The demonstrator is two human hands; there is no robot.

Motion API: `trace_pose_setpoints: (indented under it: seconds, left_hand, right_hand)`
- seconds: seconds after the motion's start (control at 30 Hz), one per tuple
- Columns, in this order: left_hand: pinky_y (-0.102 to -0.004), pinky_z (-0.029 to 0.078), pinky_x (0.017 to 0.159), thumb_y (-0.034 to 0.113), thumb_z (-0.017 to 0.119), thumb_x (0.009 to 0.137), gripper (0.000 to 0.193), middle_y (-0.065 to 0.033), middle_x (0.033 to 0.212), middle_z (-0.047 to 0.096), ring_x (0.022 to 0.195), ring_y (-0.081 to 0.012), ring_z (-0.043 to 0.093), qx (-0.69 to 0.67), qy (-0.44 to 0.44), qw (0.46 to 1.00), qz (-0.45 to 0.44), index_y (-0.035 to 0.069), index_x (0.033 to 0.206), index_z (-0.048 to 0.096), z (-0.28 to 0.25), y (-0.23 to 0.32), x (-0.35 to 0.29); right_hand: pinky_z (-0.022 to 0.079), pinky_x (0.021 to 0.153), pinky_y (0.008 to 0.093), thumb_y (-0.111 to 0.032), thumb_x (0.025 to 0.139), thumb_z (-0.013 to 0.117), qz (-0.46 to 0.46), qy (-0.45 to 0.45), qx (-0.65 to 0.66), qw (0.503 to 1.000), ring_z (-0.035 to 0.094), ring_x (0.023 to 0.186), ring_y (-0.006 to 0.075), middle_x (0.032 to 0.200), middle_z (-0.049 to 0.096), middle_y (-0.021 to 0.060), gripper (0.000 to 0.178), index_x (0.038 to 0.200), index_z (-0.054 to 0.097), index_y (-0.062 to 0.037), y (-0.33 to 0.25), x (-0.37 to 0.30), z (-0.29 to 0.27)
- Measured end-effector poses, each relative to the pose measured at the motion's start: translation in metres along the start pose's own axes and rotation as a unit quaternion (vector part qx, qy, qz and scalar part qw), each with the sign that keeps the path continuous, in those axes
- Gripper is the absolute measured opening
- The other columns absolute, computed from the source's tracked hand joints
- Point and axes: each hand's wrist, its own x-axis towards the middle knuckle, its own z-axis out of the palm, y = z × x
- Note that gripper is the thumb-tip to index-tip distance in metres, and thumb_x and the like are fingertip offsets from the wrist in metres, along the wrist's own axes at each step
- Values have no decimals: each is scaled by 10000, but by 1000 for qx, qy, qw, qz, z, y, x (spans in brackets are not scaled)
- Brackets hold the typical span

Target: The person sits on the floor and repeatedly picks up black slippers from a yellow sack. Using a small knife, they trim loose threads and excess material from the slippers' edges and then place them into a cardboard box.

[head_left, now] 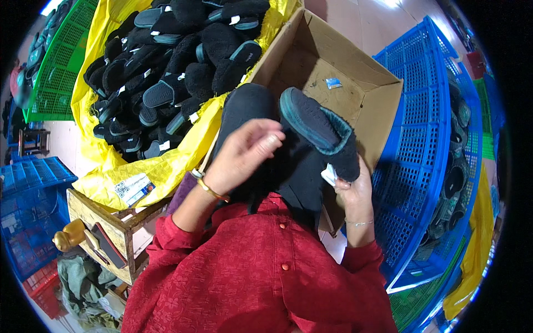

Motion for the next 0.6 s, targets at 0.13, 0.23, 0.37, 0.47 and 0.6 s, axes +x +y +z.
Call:
trace_pose_setpoints:
  seconds: [0.13, 0.23, 0.37, 0.47, 0.6]
  left_hand:
    - [-248, 473, 641, 276, 645, 929, 281, -15, 779, 609, 707, -73, 543, 100, 28, 993, 52, 2, 977, 610, 29, -18, 6]
    - [-256, 448, 574, 278, 583, 964, 323, -31, 664, 564, 607, -80, 504, 86, 70, 992, 60, -10, 819, 602, 42, -16, 10]
    - [-257, 415, 587, 251, 513, 998, 357, -6, 653, 536, 612, -98, 493, 91, -19, 994, 59, 12, 741, 577, 37, -8, 5]
    - [-316, 422, 601, 196, 502, 990, 327, -61, 631, 545, 605, -187, 528, 162, -148, 963, 156, 20, 727, 587, 31, 2, -10]
    - [-339, 475, 666, 178, 547, 958, 212, -77, 721, 628, 692, -231, 597, 244, -122, 952, 142, 34, 837, 644, 21, -9, -19]
  right_hand:
    - [289, 321, 179, -287, 1002, 434, -4, -66, -25, 998, 546, 515, 94, 961, 678, 47, 237, 1052, 611, -138, 15, -5, 6]
    - [296, 325, 177, -285, 1001, 444, -32, -22, -38, 999, 566, 553, 91, 973, 680, 46, 232, 1059, 611, -135, 24, -13, 14]
    - [300, 324, 181, -262, 997, 432, -26, -17, 16, 999, 587, 589, 100, 995, 682, 49, 219, 1072, 611, -159, 25, -11, -1]
    - [306, 321, 188, -261, 990, 428, 4, -37, 52, 998, 543, 515, 105, 899, 668, 52, 213, 1041, 608, -159, 23, -12, -3]
    - [309, 318, 197, -272, 985, 427, 48, -50, 82, 994, 437, 411, 98, 748, 601, 43, 211, 975, 592, -140, 20, -12, -10]
